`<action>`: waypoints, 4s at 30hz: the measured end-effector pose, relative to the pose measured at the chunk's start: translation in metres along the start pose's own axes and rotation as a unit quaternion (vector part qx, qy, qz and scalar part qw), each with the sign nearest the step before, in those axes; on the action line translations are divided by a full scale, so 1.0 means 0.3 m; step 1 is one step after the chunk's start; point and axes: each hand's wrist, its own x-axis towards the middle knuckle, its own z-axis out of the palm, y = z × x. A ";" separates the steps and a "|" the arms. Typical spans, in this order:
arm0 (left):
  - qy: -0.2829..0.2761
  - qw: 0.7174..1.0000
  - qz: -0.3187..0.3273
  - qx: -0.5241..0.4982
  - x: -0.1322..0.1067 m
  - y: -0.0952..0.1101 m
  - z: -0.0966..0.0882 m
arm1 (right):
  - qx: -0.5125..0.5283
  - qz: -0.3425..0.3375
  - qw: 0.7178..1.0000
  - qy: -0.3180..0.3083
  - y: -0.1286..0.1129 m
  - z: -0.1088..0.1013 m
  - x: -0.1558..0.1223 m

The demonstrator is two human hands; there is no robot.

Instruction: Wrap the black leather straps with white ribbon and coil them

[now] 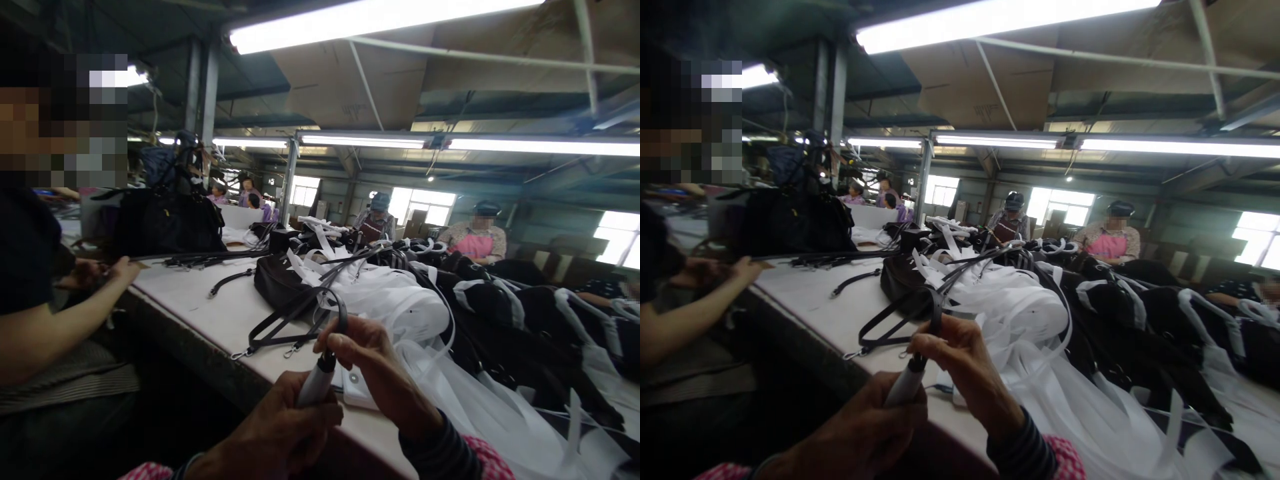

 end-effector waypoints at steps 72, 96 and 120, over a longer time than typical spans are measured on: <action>0.091 0.993 -0.017 -0.077 -0.061 -0.007 -0.039 | -0.012 0.079 0.993 0.084 0.019 -0.047 -0.111; 0.315 0.939 0.135 0.036 -0.080 -0.025 0.049 | -0.037 0.091 0.984 0.148 -0.013 -0.014 -0.104; 0.138 0.988 0.059 -0.044 -0.065 0.064 0.006 | 0.037 0.067 0.997 0.030 0.026 0.030 -0.089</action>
